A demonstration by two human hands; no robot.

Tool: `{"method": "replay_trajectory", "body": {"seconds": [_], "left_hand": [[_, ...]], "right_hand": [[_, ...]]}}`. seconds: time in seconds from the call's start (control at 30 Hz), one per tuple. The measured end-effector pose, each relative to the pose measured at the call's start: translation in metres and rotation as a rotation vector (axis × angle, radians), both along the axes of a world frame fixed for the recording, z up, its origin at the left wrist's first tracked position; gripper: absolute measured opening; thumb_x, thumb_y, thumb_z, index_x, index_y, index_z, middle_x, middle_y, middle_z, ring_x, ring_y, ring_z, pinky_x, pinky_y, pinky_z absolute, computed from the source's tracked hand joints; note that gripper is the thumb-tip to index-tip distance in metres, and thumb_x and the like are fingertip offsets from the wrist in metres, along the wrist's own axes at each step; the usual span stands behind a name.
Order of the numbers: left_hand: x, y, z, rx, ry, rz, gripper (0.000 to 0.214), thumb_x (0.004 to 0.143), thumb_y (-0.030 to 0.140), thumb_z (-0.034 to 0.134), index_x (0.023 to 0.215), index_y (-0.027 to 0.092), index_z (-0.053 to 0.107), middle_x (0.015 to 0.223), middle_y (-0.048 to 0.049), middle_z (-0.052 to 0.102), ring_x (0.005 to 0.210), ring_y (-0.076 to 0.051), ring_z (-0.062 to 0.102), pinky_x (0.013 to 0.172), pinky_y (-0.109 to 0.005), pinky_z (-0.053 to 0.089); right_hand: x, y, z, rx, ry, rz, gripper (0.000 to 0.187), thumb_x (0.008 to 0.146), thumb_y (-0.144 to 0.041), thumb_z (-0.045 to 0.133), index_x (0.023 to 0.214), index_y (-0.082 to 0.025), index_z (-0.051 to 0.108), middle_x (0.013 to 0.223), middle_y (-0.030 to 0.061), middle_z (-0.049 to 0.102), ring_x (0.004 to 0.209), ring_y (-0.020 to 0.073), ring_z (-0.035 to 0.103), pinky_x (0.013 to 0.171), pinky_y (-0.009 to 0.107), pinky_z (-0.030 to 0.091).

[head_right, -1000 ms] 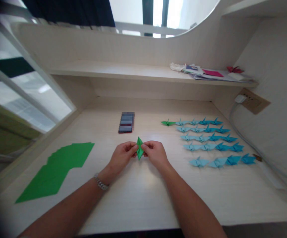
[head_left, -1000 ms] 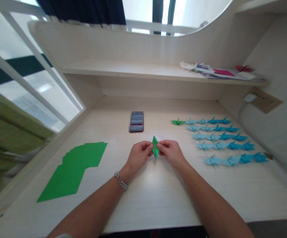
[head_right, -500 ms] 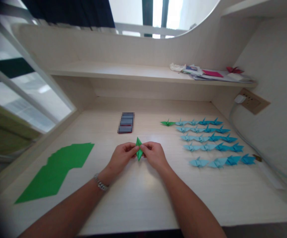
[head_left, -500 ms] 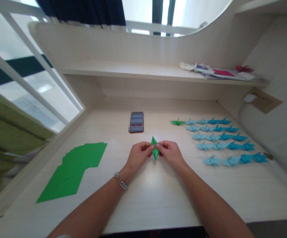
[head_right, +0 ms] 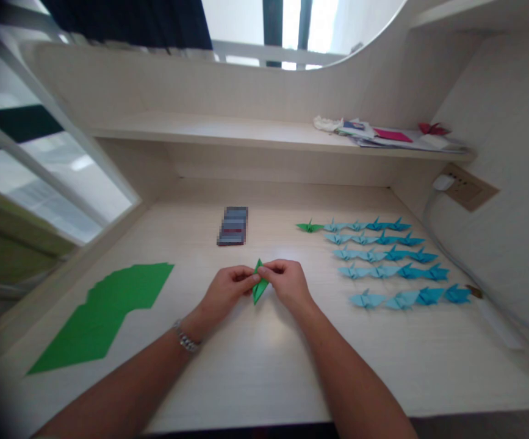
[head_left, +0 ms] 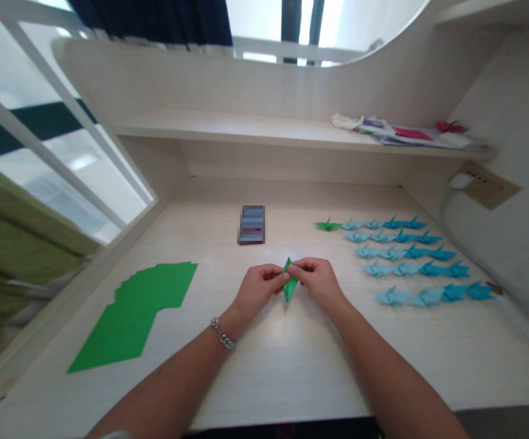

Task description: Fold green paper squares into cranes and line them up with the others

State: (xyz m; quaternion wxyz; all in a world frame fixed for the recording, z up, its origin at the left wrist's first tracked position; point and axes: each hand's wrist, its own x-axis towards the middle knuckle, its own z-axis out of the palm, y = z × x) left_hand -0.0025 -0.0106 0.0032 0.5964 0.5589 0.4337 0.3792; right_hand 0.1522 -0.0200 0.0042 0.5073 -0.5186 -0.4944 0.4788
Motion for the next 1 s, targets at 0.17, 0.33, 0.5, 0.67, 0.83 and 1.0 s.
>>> {"method": "replay_trajectory", "body": {"seconds": [0.17,0.33,0.5,0.67,0.83,1.0], "left_hand": [[-0.0006,0.0010,0.0010,0.007,0.024,0.010,0.026,0.068,0.036,0.069,0.066,0.011,0.064,0.053,0.0003,0.055,0.049,-0.009,0.046,0.049,-0.022,0.034],[-0.0005,0.0004,0.0001,0.003,0.039,-0.018,0.024,0.065,0.033,0.072,0.063,0.011,0.063,0.053,0.0008,0.055,0.049,-0.009,0.046,0.049,-0.022,0.034],[-0.0013,0.0010,-0.0021,0.000,0.042,-0.020,0.021,0.065,0.031,0.072,0.064,0.011,0.064,0.053,0.0004,0.056,0.049,-0.009,0.047,0.049,-0.022,0.035],[-0.0016,0.0008,-0.0022,-0.009,0.051,-0.012,0.020,0.064,0.029,0.073,0.062,0.011,0.064,0.052,0.0006,0.056,0.049,-0.009,0.048,0.048,-0.021,0.035],[-0.0011,-0.0009,-0.0009,-0.089,0.014,-0.047,0.023,0.066,0.032,0.072,0.075,0.011,0.069,0.062,-0.0023,0.062,0.053,-0.010,0.053,0.052,-0.023,0.042],[-0.0019,-0.0008,-0.0022,-0.097,-0.001,-0.055,0.022,0.068,0.034,0.071,0.073,0.012,0.070,0.062,-0.0024,0.062,0.055,-0.011,0.055,0.055,-0.024,0.046]], "right_hand": [[-0.0009,-0.0006,0.0002,-0.026,0.017,0.016,0.028,0.059,-0.036,0.074,0.077,-0.015,0.074,0.065,0.0034,0.069,0.056,0.0138,0.056,0.055,0.026,0.042],[-0.0012,0.0005,-0.0027,-0.008,0.013,0.007,0.026,0.059,-0.035,0.075,0.075,-0.015,0.074,0.063,0.0028,0.068,0.056,0.0139,0.056,0.055,0.026,0.042],[-0.0008,0.0012,-0.0048,-0.014,0.018,0.015,0.023,0.059,-0.033,0.075,0.072,-0.014,0.073,0.060,0.0015,0.066,0.053,0.0120,0.053,0.054,0.025,0.041],[-0.0011,0.0007,-0.0034,-0.014,0.002,0.033,0.021,0.060,-0.034,0.074,0.070,-0.015,0.073,0.059,0.0011,0.065,0.053,0.0117,0.051,0.054,0.025,0.040],[0.0008,0.0003,-0.0015,0.006,-0.011,0.032,0.023,0.061,-0.036,0.073,0.069,-0.015,0.072,0.058,0.0011,0.064,0.053,0.0121,0.051,0.053,0.025,0.039],[0.0018,0.0014,-0.0043,-0.032,0.022,0.025,0.023,0.059,-0.035,0.076,0.070,-0.014,0.072,0.057,0.0008,0.064,0.051,0.0110,0.050,0.051,0.024,0.038]]}}
